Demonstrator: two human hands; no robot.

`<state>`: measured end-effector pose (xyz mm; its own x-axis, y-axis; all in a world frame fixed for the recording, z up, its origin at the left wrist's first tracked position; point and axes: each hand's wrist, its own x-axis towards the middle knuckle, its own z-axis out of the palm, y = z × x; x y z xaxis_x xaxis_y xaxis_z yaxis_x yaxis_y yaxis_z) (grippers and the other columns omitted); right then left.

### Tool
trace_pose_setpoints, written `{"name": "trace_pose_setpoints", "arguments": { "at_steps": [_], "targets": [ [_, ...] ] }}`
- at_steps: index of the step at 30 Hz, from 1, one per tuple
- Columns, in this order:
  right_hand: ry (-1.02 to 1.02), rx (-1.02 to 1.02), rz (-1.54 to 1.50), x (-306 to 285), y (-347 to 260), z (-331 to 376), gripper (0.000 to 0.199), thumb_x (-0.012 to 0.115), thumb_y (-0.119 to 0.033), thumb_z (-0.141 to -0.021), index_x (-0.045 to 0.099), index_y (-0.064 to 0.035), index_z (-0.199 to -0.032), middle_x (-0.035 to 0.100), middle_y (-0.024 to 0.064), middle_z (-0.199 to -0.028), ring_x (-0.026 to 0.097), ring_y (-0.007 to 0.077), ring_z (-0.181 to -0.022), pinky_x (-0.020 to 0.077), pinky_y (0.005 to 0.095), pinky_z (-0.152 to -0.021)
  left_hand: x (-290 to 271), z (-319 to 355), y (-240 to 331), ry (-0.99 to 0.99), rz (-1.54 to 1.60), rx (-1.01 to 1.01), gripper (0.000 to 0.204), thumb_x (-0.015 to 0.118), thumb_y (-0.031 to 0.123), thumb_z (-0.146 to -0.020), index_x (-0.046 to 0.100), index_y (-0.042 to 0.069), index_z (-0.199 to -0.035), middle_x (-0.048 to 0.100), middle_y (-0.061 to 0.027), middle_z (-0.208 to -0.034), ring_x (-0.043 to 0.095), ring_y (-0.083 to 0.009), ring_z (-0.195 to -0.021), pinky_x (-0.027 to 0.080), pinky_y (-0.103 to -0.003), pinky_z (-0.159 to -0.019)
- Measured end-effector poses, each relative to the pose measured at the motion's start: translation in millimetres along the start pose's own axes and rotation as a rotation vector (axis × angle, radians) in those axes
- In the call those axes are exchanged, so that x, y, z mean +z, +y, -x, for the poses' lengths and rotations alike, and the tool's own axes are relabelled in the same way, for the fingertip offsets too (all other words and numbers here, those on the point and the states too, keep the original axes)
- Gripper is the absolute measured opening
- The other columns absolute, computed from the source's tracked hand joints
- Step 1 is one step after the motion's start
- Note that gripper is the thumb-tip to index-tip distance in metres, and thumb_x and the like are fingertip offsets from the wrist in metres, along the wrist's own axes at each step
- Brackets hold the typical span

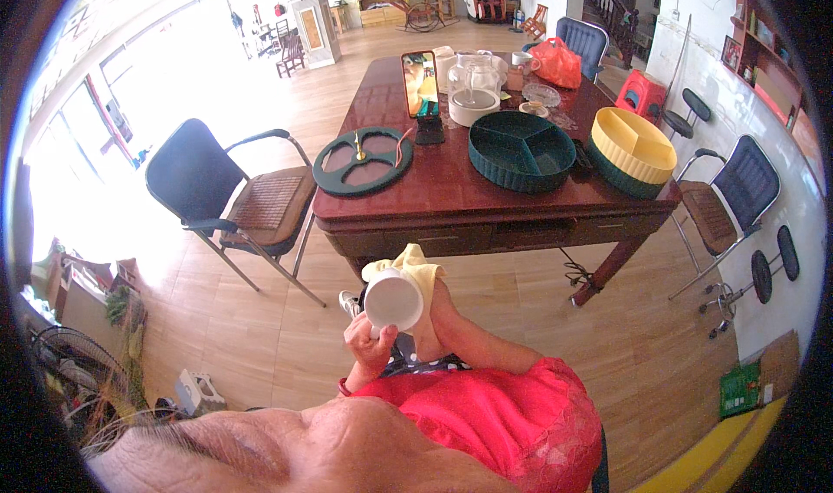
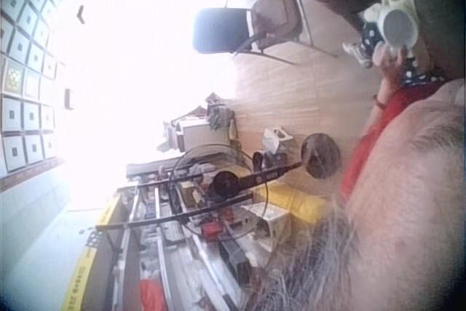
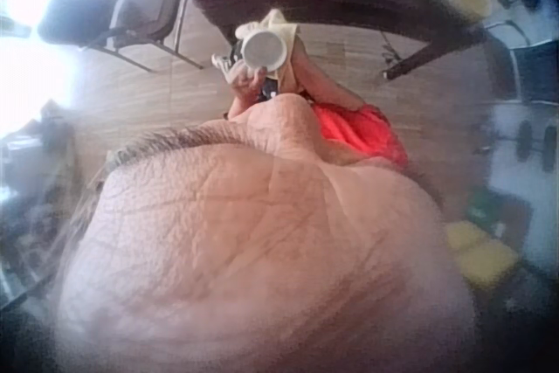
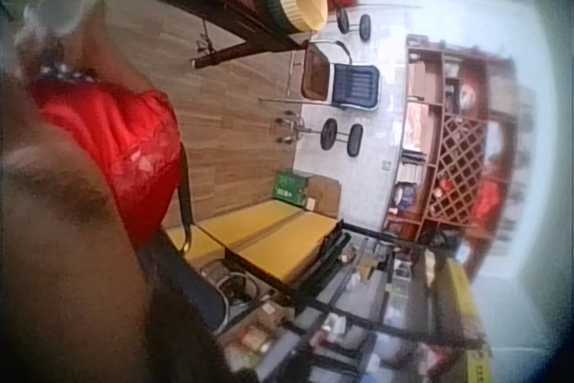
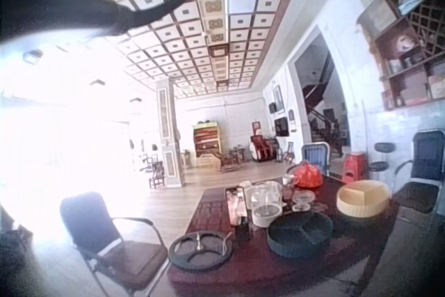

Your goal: The person wipes the inside and outside of a mug using a cloth while holding the mug in their other hand, then places the mug on the table.

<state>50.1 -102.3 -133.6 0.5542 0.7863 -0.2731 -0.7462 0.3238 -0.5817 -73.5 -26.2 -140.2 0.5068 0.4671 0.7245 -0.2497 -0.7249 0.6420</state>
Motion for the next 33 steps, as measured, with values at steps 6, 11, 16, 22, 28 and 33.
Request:
{"name": "trace_pose_setpoints", "arguments": {
  "at_steps": [6, 11, 16, 22, 28, 33],
  "targets": [
    [-0.090, 0.011, 0.003, -12.6, 1.7, -6.4, 0.049, 0.028, -0.050, -0.093, 0.058, -0.0116, -0.102, 0.063, 0.0059, -0.094, 0.062, 0.0189, -0.082, 0.0518, 0.0321, -0.069, 2.2, 3.6, -4.4, -0.022, 0.061, -0.127, 0.023, 0.068, 0.021, -0.076, 0.060, 0.001, -0.068, 0.055, -0.0136, -0.060, 0.055, -0.0296, -0.056, 0.043, -0.036, -0.051],
    [-0.003, -0.034, -0.091, 12.2, -4.5, 6.9, 0.039, 0.037, -0.042, -0.094, 0.058, -0.0103, -0.097, 0.062, 0.0029, -0.088, 0.061, 0.0152, -0.074, 0.0507, 0.0290, -0.063, -4.8, 0.3, 7.8, -0.119, 0.185, -0.339, 0.025, 0.063, 0.024, -0.081, 0.062, 0.000, -0.073, 0.055, -0.0111, -0.060, 0.054, -0.0208, -0.055, 0.041, -0.033, -0.051],
    [-0.105, -0.321, 0.377, -111.2, 17.3, -51.4, 0.038, 0.066, -0.027, -0.082, 0.055, -0.0059, -0.113, 0.061, 0.0041, -0.102, 0.060, 0.0167, -0.091, 0.0508, 0.0312, -0.079, -16.4, -2.3, 0.5, -0.255, 0.444, -0.591, 0.032, 0.057, 0.025, -0.086, 0.057, 0.004, -0.062, 0.048, -0.0025, -0.052, 0.042, -0.0095, -0.049, 0.036, -0.028, -0.049],
    [-0.498, -1.027, 1.444, 27.0, -56.1, 32.5, 0.062, 0.076, -0.027, -0.067, 0.050, -0.0033, -0.118, 0.054, 0.0172, -0.116, 0.056, 0.0310, -0.102, 0.0470, 0.0384, -0.085, -9.4, -6.2, 14.4, 0.073, 0.894, -1.028, 0.037, 0.056, 0.023, -0.087, 0.047, 0.012, -0.053, 0.042, 0.0053, -0.048, 0.035, -0.0051, -0.044, 0.028, -0.022, -0.043],
    [-0.448, -1.057, 1.654, 54.7, -60.4, 62.9, 0.082, 0.081, -0.038, -0.056, 0.045, -0.0028, -0.121, 0.045, 0.0257, -0.120, 0.049, 0.0415, -0.109, 0.0434, 0.0436, -0.091, -13.3, -7.0, 11.4, -0.050, 0.886, -0.945, 0.033, 0.051, 0.029, -0.092, 0.055, 0.012, -0.064, 0.049, 0.0062, -0.054, 0.039, -0.0033, -0.043, 0.029, -0.020, -0.042],
    [-0.336, -1.068, 1.643, 53.5, -52.6, 60.1, 0.080, 0.081, -0.038, -0.057, 0.046, -0.0031, -0.121, 0.045, 0.0249, -0.120, 0.049, 0.0421, -0.107, 0.0434, 0.0438, -0.090, -14.3, -14.9, 26.9, -0.097, 0.696, -0.858, 0.035, 0.048, 0.033, -0.094, 0.060, 0.009, -0.072, 0.051, 0.0073, -0.057, 0.041, -0.0014, -0.047, 0.029, -0.019, -0.043]
  ]
}}
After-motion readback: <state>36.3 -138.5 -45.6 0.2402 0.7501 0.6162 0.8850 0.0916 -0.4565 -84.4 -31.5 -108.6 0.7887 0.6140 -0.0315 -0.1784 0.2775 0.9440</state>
